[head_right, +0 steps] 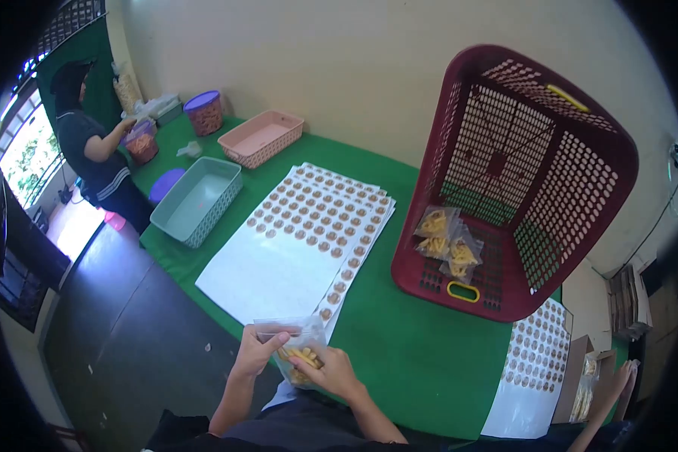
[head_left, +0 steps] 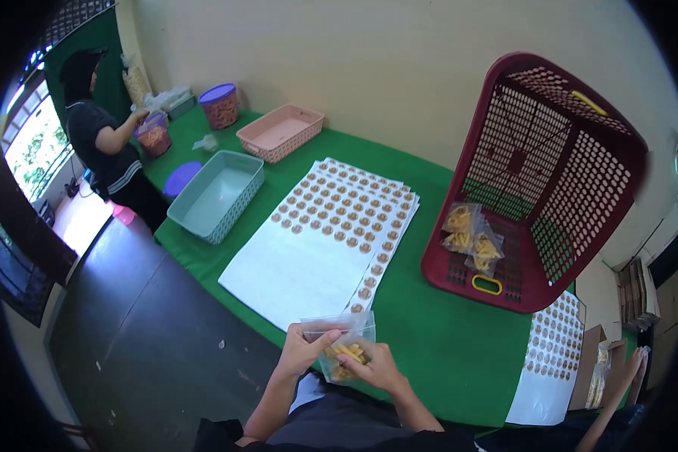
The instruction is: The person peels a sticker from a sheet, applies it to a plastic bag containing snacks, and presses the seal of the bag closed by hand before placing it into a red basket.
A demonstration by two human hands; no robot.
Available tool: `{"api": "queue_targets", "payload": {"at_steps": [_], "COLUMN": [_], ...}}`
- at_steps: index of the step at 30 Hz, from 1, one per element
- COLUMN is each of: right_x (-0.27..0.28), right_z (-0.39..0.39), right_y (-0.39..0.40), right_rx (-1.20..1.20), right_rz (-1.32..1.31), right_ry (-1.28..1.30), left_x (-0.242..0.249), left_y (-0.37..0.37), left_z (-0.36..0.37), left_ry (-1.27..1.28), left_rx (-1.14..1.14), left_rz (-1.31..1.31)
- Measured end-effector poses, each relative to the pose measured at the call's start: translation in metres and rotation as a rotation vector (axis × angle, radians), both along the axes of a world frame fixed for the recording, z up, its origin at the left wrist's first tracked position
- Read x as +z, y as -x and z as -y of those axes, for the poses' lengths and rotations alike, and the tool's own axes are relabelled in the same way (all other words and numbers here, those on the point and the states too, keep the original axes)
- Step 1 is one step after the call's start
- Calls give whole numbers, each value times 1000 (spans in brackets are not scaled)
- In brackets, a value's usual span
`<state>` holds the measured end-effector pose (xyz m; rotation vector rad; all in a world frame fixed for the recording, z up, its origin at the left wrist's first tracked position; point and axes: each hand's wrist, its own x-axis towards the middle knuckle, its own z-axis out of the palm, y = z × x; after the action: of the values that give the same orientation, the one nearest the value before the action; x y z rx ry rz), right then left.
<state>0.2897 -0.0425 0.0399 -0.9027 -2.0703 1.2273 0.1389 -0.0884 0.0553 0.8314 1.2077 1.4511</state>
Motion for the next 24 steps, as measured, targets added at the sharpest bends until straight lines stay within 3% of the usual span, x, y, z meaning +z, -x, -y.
{"api": "queue_targets", "payload": {"at_steps": [2,7,13,15,16,18,19,24], "right_x": [-3,-15,-12,-27,-26,-14,-7,-6], "right_z": [2,10,7,2,-1,-12,-12,-14], "right_y": [-8,-24,-45,-53,-57,-62,-60,-46], "right_rx": [36,67,137,85,79,217,215,194], "right_rz": [-41,-5,196,-126,-123,-386,-385,-401], "right_ry": [119,136,192,158,163,454,354,367], "left_x": [0,-1,-10,-11,-11,-12,-12,-15], "left_y": [-10,-29,-50,-53,-55,-59,-62,-51], "left_z": [5,14,15,14,13,10,8,0], "left_ry": [-5,22,-21,-9,-4,10,2,-27], "left_rx": [18,6,61,2,-51,-89,-95,-116], "left_rz": [6,42,-22,-78,-134,-162,-154,-229]}}
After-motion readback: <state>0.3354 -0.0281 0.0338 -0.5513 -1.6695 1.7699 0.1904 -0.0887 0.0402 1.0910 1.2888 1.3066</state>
